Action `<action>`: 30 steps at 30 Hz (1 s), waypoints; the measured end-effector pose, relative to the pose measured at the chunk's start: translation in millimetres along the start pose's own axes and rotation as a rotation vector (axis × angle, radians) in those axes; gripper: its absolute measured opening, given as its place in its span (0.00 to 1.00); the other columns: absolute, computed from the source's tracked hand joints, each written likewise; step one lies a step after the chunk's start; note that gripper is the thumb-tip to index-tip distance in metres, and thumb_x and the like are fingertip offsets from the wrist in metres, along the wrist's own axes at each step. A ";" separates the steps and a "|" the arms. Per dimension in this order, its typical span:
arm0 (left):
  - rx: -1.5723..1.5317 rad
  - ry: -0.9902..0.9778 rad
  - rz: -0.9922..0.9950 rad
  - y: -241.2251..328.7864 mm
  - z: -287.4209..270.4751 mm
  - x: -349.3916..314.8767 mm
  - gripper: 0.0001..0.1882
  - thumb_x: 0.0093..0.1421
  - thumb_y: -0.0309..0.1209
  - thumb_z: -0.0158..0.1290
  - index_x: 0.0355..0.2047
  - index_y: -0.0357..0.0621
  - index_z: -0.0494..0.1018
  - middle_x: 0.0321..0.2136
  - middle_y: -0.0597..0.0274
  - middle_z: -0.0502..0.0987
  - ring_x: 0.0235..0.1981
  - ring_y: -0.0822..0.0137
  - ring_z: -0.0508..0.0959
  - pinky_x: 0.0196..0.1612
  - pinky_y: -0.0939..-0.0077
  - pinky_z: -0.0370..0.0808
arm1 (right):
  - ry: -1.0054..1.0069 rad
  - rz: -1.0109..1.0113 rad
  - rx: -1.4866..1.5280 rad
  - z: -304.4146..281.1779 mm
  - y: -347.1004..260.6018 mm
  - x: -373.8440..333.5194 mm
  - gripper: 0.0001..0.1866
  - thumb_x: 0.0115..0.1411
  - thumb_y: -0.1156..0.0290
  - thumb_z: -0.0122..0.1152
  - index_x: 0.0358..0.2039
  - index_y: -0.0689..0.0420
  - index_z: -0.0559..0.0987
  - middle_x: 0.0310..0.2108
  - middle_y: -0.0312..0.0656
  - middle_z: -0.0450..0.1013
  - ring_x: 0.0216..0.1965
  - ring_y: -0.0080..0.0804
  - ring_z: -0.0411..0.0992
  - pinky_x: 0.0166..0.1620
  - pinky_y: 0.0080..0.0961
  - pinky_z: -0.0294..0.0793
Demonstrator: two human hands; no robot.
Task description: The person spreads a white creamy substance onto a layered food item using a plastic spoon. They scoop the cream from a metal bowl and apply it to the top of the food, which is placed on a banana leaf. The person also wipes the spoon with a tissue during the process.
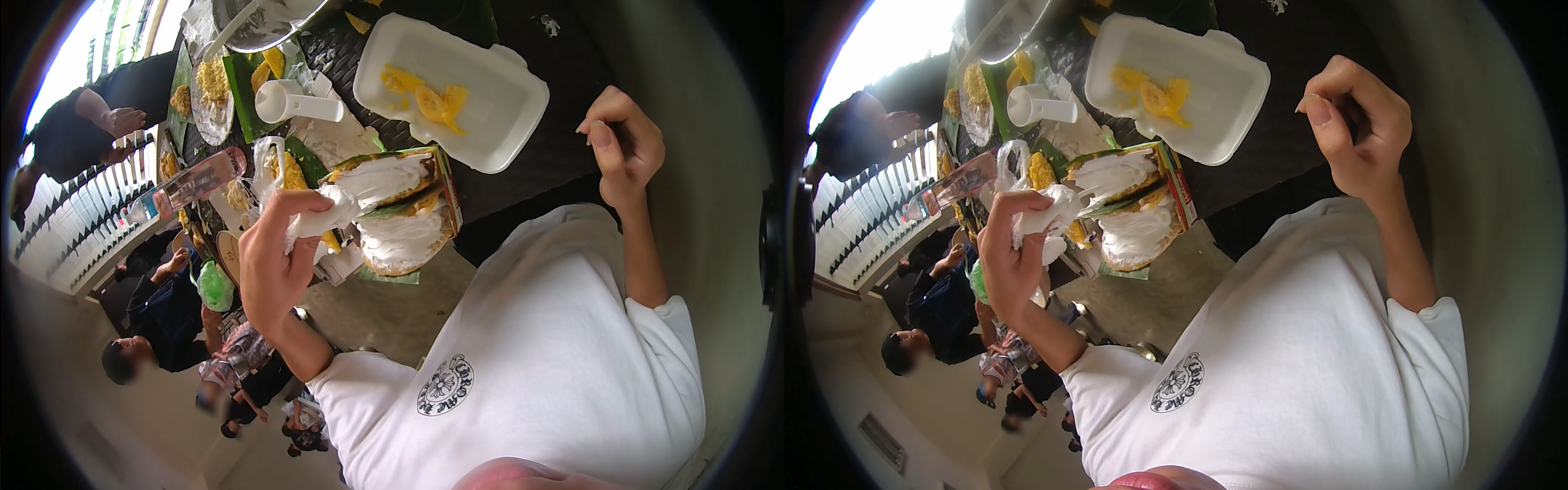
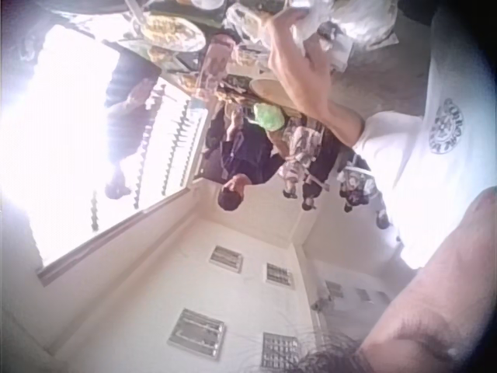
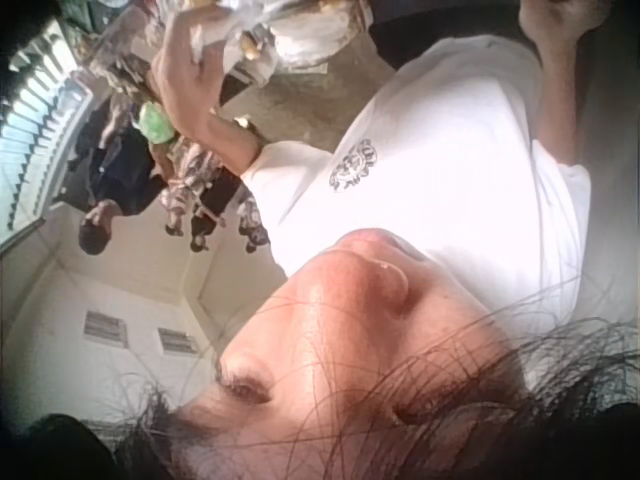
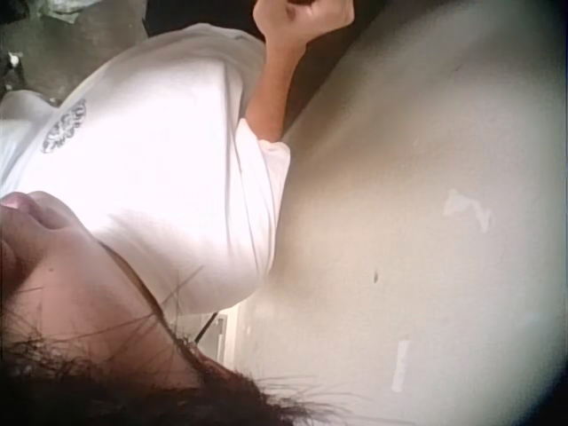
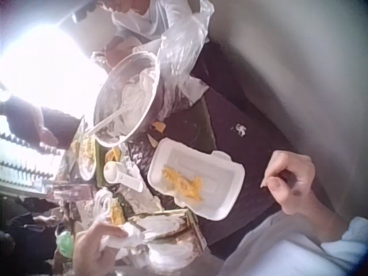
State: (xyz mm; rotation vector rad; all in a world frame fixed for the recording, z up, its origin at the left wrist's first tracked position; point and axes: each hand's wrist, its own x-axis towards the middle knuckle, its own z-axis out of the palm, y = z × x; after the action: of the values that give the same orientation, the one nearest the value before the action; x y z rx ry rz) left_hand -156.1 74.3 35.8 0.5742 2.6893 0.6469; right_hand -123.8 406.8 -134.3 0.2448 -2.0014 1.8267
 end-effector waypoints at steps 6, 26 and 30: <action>-0.010 -0.014 -0.005 -0.4 1.1 -0.2 0.13 0.50 0.15 0.52 0.38 0.37 0.73 0.33 0.55 0.79 0.32 0.59 0.81 0.39 0.73 0.75 | 0.002 0.011 0.012 0.2 -1.3 0.7 0.03 0.53 0.83 0.53 0.26 0.64 0.74 0.20 0.35 0.67 0.18 0.14 0.58 0.22 0.14 0.55; -0.050 -0.043 -0.084 -5.8 -5.0 -5.1 0.16 0.48 0.13 0.49 0.38 0.36 0.73 0.33 0.55 0.78 0.33 0.59 0.81 0.39 0.76 0.74 | -0.007 0.019 0.013 0.2 0.5 -0.4 0.02 0.53 0.82 0.52 0.26 0.65 0.74 0.21 0.35 0.67 0.19 0.14 0.57 0.23 0.15 0.55; -0.025 -0.011 -0.047 -9.1 -9.8 -4.7 0.16 0.48 0.13 0.49 0.38 0.37 0.74 0.33 0.56 0.79 0.33 0.60 0.81 0.40 0.76 0.74 | 0.000 0.021 0.018 0.6 1.8 -1.9 0.02 0.54 0.82 0.52 0.26 0.65 0.74 0.21 0.35 0.67 0.19 0.14 0.57 0.23 0.15 0.54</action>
State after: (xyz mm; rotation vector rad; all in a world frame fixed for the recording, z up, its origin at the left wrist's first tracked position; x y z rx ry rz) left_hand -158.6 61.2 40.6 0.5050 2.6725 0.6615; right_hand -123.0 406.2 -136.8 0.2296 -1.9958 1.8581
